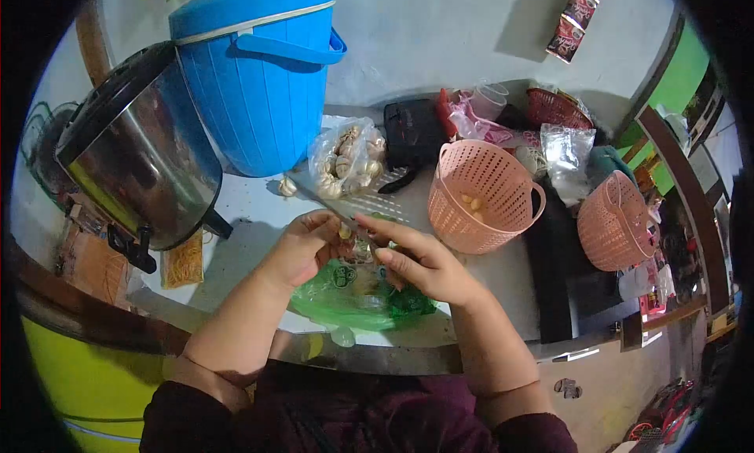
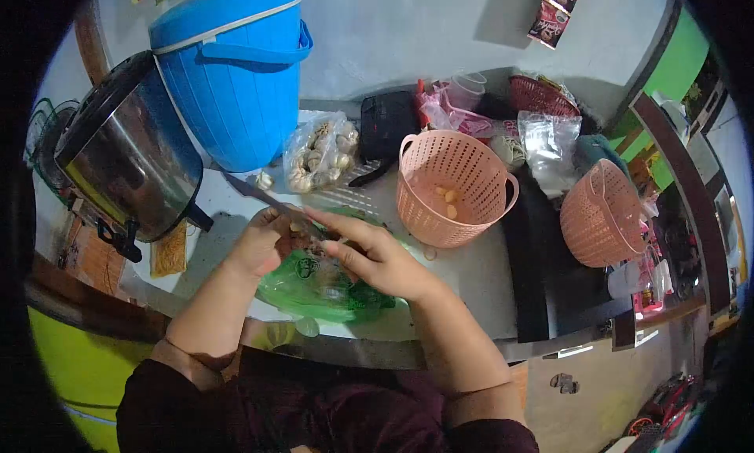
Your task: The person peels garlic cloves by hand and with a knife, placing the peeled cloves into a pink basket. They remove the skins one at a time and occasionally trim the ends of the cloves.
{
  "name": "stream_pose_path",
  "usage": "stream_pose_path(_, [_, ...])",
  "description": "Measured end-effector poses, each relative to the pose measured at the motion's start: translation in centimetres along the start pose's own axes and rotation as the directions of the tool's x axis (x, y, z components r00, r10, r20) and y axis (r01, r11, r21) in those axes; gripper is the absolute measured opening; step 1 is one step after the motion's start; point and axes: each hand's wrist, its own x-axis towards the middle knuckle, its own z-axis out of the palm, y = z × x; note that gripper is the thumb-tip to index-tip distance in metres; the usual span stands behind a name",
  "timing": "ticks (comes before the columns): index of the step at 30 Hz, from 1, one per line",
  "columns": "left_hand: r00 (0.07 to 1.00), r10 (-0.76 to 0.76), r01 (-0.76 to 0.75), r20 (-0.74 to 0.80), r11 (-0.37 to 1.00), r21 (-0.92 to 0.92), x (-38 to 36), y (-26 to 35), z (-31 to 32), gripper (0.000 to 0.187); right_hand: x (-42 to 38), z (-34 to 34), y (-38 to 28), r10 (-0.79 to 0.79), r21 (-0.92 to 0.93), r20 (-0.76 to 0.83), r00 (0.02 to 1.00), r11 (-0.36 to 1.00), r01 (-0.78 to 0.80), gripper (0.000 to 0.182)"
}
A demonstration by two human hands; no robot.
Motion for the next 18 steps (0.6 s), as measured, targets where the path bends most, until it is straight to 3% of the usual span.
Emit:
stream_pose_path(4, [0.999,-0.003,0.004,-0.052,1.0,0.024,-0.1,0.1,0.2,0.018,0.2,0.1,0.3,-0.153,-0.167,0.056,0.987,0.973,0.16,0.048])
stream_pose_path(8, [0.999,-0.021,0.021,-0.029,1.0,0.001,0.1,-0.1,-0.2,0.022,0.2,-0.1,-1.4,-0.051,-0.232,0.085,0.995,0.97,0.07,0.047])
stream_pose_path(13, [0.995,-0.018,0.022,-0.096,0.999,0.041,-0.1,0.1,0.7,0.024,0.2,0.0,-0.3,-0.162,-0.257,0.074,0.984,0.95,0.176,0.047])
stream_pose_path(16, [0.998,-0.047,0.051,-0.043,0.995,0.085,-0.2,0.7,1.2,0.023,0.3,0.2,-0.6,-0.174,-0.288,0.063,0.983,0.94,0.185,0.047])
stream_pose_path(18, [0.999,-0.031,0.031,0.009,0.999,0.018,-0.1,0.5,0.9,0.024,0.4,0.2,-0.8,-0.184,-0.325,0.059,0.981,0.926,0.193,0.046])
